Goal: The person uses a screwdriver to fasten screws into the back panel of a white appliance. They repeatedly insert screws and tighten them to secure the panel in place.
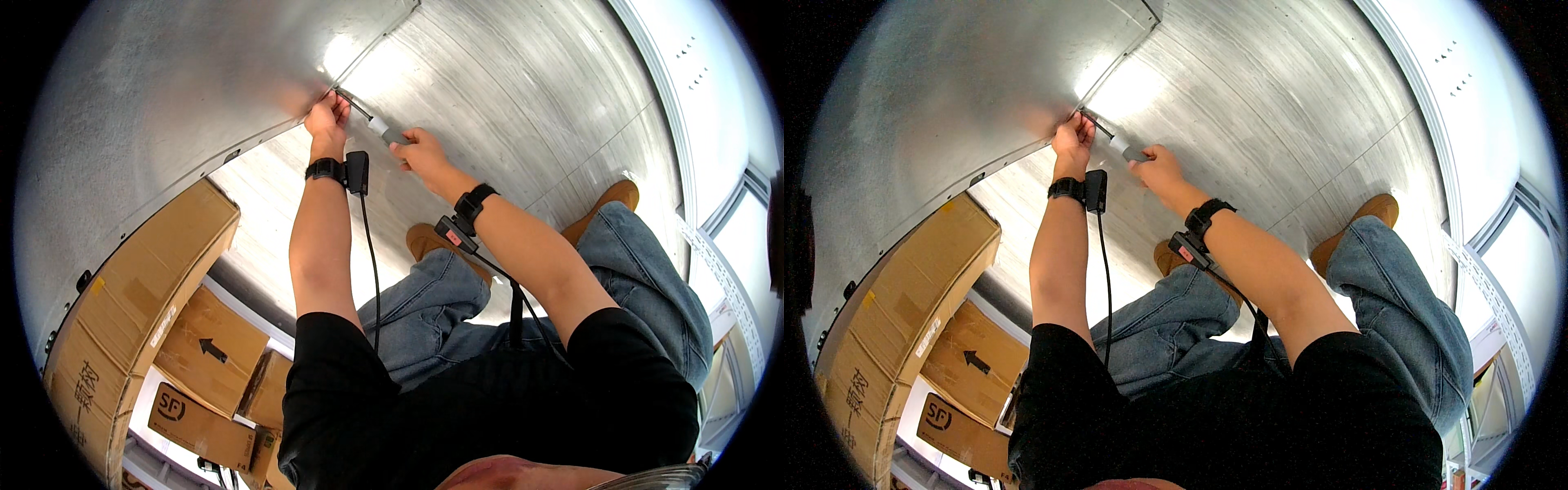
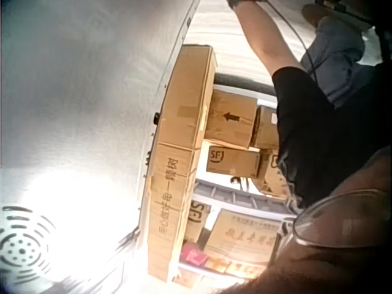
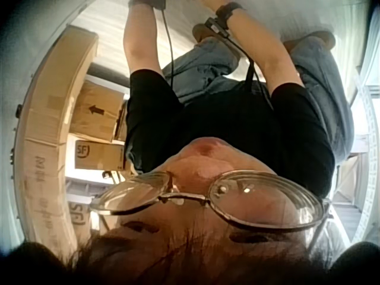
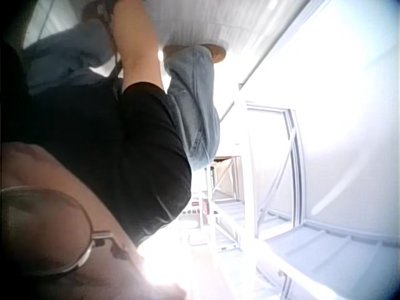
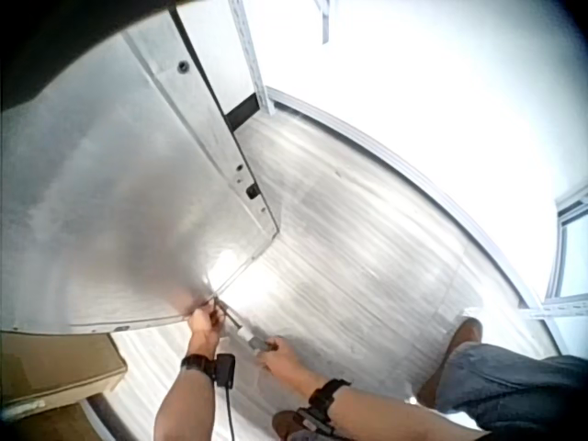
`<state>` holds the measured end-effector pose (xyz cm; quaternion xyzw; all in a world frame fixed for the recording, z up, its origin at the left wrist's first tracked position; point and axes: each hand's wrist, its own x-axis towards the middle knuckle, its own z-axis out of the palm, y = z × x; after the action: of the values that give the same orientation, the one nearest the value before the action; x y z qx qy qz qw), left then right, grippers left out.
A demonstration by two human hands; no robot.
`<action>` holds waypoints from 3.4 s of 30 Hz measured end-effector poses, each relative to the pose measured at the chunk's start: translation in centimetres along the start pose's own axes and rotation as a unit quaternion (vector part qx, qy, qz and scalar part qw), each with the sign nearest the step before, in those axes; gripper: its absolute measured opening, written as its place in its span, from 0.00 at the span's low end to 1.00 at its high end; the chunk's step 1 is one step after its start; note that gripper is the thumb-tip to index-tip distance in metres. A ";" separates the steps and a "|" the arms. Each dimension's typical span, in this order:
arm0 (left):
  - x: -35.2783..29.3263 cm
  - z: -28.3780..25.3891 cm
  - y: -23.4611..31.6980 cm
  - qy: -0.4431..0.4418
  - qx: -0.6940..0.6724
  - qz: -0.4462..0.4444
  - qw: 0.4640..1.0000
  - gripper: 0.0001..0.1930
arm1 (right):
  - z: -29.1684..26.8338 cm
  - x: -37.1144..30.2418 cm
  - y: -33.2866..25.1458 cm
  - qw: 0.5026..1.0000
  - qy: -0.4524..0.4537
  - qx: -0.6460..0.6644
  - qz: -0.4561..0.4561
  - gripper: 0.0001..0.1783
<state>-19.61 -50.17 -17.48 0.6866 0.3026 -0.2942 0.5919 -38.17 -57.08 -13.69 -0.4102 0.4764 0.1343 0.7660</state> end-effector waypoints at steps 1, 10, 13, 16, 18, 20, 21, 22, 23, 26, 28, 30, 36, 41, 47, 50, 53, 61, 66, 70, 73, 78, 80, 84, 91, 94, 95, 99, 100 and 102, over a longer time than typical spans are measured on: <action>0.0 0.0 0.0 0.001 -0.003 0.001 1.000 0.04 | -0.1 0.0 0.0 1.000 -0.006 -0.004 0.004 0.22; 0.0 0.3 -0.6 -0.005 -0.016 0.014 1.000 0.04 | 0.6 -1.5 -1.4 0.998 0.017 0.029 0.046 0.22; 0.4 0.4 -0.8 0.001 -0.013 0.013 1.000 0.04 | 0.5 -0.9 -0.6 0.996 -0.012 0.080 0.045 0.20; 0.6 0.3 -0.8 -0.005 -0.013 0.013 1.000 0.04 | 0.3 -0.5 0.2 0.988 -0.040 0.131 0.074 0.20; 0.3 0.5 -0.8 -0.001 -0.020 0.012 1.000 0.04 | 0.3 -0.4 0.3 0.987 -0.044 0.135 0.074 0.20; 0.0 0.6 -0.7 -0.006 -0.024 0.010 1.000 0.04 | 0.6 -0.7 0.2 0.991 -0.031 0.113 0.067 0.20; -0.1 0.5 -0.8 -0.009 -0.026 0.009 1.000 0.04 | 0.9 -1.0 0.0 0.994 -0.015 0.088 0.060 0.20; 0.1 0.4 -0.8 -0.005 -0.025 0.009 1.000 0.04 | 1.1 -1.2 -0.1 0.997 0.001 0.063 0.053 0.20; 0.2 0.4 -0.7 -0.001 -0.024 0.010 1.000 0.04 | 1.0 -1.0 0.0 0.995 -0.021 0.079 0.063 0.21; -0.1 0.6 -0.6 0.003 -0.023 0.008 1.000 0.05 | 0.4 -0.1 0.8 0.988 -0.056 0.114 0.083 0.21; -0.3 0.7 -0.6 0.007 -0.023 0.007 1.000 0.05 | 0.8 0.0 0.9 0.988 -0.046 0.125 0.084 0.21; -0.4 0.7 -0.6 0.013 -0.026 0.008 1.000 0.06 | 1.3 -0.5 0.4 0.993 -0.003 0.091 0.074 0.20; -0.8 0.8 -0.5 -0.003 -0.020 0.015 1.000 0.07 | 0.6 0.4 1.2 0.986 -0.030 0.143 0.081 0.20; -0.7 0.8 -0.6 0.010 -0.043 0.011 0.999 0.05 | 0.8 0.3 1.0 0.995 -0.023 0.074 0.066 0.20; -0.4 0.9 -0.8 0.004 -0.035 0.013 0.999 0.05 | 0.8 0.2 1.2 0.992 0.012 0.105 0.070 0.19; 0.0 0.6 -1.1 0.008 -0.033 0.018 0.999 0.05 | 0.8 -0.1 0.7 0.996 0.002 0.069 0.058 0.19; -0.1 0.7 -1.1 0.005 -0.028 0.020 0.999 0.05 | 0.4 -0.1 0.8 0.987 -0.013 0.129 0.093 0.20; -0.2 0.7 -0.9 -0.012 -0.027 0.019 0.999 0.04 | 0.4 -0.2 0.4 0.997 -0.011 0.046 0.066 0.22; -0.3 0.7 -0.8 0.003 -0.022 0.011 1.000 0.04 | 0.5 -0.5 -0.1 0.996 0.007 0.026 0.081 0.24; 0.4 0.4 -1.1 -0.018 -0.025 0.014 0.999 0.04 | 0.8 -0.3 0.2 0.993 -0.023 0.058 0.099 0.25; 0.3 0.4 -1.1 -0.026 -0.029 0.012 0.999 0.03 | 0.6 -0.4 0.5 0.985 -0.018 0.120 0.118 0.25; 0.1 0.6 -0.9 -0.012 -0.028 0.009 0.999 0.03 | 0.9 -0.5 -0.4 0.993 -0.019 0.068 0.099 0.25; -0.3 0.8 -0.8 -0.007 -0.018 0.007 1.000 0.03 | 0.6 -0.1 0.2 0.993 -0.023 0.074 0.094 0.27; 0.0 0.6 -0.8 -0.005 -0.022 -0.001 1.000 0.03 | 0.4 -0.1 0.0 0.993 -0.009 0.060 0.098 0.27; 0.0 0.6 -0.9 0.002 -0.027 0.000 1.000 0.04 | -0.2 -0.5 -0.1 0.988 -0.038 0.108 0.104 0.26; 0.0 0.7 -0.8 0.003 -0.031 -0.006 0.999 0.04 | 0.2 0.0 -0.1 0.997 -0.001 0.045 0.065 0.28; -0.1 0.7 -0.9 0.003 -0.029 -0.005 1.000 0.04 | 0.2 0.2 0.0 0.998 -0.006 0.029 0.057 0.28; 0.1 0.7 -0.8 0.008 -0.020 -0.007 1.000 0.04 | -0.1 -0.1 -0.1 0.995 -0.023 0.070 0.067 0.27; 0.2 0.6 -0.9 0.005 -0.023 -0.005 1.000 0.04 | -0.1 -0.5 -0.4 0.991 -0.026 0.106 0.082 0.27; 0.2 0.5 -1.0 -0.001 -0.025 0.001 1.000 0.04 | -0.1 -0.9 -1.4 0.997 -0.028 0.025 0.074 0.26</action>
<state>-20.27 -50.51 -18.38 0.6712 0.3087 -0.2871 0.6097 -37.87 -57.87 -12.31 -0.3505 0.4872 0.1896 0.7771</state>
